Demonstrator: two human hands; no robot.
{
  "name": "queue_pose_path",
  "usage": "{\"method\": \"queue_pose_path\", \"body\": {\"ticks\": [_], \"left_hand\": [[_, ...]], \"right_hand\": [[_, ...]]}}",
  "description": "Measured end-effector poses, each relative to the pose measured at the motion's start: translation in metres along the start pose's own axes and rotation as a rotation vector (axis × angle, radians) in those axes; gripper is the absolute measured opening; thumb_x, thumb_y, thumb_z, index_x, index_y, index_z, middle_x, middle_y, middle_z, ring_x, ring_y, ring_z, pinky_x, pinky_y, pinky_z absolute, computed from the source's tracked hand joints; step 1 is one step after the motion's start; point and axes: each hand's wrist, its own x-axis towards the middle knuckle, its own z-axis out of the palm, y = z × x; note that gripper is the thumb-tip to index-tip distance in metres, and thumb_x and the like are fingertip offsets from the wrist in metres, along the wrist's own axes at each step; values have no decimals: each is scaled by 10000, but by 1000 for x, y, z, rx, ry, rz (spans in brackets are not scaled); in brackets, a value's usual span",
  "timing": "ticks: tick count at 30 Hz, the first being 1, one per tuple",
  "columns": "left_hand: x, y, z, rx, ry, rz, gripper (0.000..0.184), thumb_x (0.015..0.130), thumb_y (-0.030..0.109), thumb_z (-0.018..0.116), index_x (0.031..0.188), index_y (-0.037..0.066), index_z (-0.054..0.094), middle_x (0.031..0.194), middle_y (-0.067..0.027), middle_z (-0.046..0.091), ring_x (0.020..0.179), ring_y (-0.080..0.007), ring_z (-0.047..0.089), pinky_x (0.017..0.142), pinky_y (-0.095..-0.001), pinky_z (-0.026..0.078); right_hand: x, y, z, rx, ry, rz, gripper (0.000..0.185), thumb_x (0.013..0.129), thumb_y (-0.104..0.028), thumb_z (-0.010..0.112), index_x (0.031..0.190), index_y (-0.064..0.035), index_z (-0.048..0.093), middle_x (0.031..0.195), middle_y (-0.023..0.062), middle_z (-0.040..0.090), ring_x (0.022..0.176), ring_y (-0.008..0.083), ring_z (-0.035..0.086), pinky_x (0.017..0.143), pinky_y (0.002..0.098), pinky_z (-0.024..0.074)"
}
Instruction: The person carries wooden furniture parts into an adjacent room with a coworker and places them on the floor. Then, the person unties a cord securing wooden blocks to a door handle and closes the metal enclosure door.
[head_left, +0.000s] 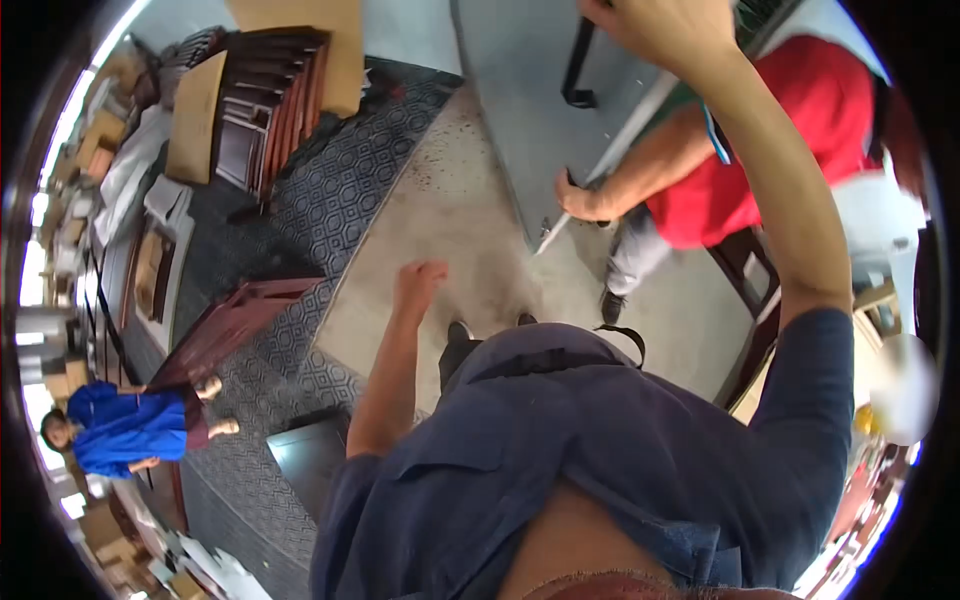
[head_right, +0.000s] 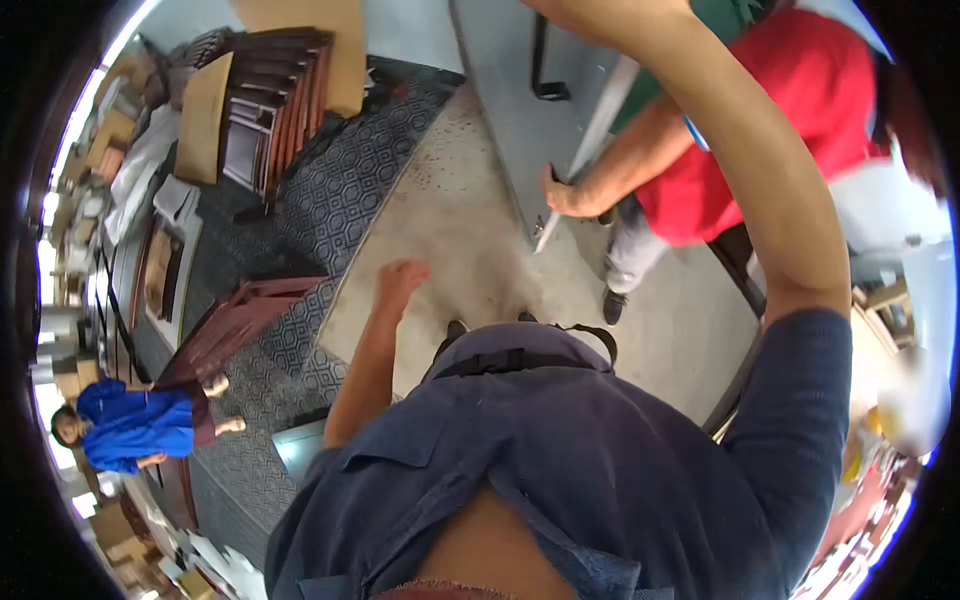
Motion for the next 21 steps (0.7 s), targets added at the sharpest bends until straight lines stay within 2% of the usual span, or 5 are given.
{"method": "queue_pose_path", "body": {"ticks": [7,11,14,17,21], "left_hand": [[15,47,5,-136,-183,-21,300,925,119,471,1087,-114,568,922,-194,677,812,-236,681,679,-259,532],[14,-19,-37,-99,-185,-149,327,911,190,481,1106,-55,578,945,-163,684,817,-211,676,679,-258,500],[2,-72,-75,226,-143,-204,257,888,197,501,944,-10,643,842,-102,693,746,-176,667,619,-268,487],[-2,-152,-120,1126,-343,309,236,749,283,585,620,91,630,565,-56,590,495,-154,554,477,-346,423],[-2,-264,-162,1213,-428,259,306,748,349,581,641,68,633,587,-127,588,525,-213,564,528,-414,445]], "right_hand": [[4,-2,-5,-167,-162,233,223,687,-235,696,777,-54,600,842,96,633,834,274,600,771,380,475],[-73,30,33,-30,-302,443,310,836,-261,635,1058,-45,638,1208,117,585,1189,281,498,1023,399,358],[-113,21,46,36,-136,429,243,789,-240,676,958,-68,648,1123,140,618,1041,314,576,892,391,455],[-151,-24,29,129,-96,713,221,811,-196,650,969,-42,638,1077,145,636,1024,292,588,841,397,481],[-228,-113,52,478,-152,1347,203,837,-182,620,949,-14,642,851,137,679,743,211,632,689,315,496]]}}
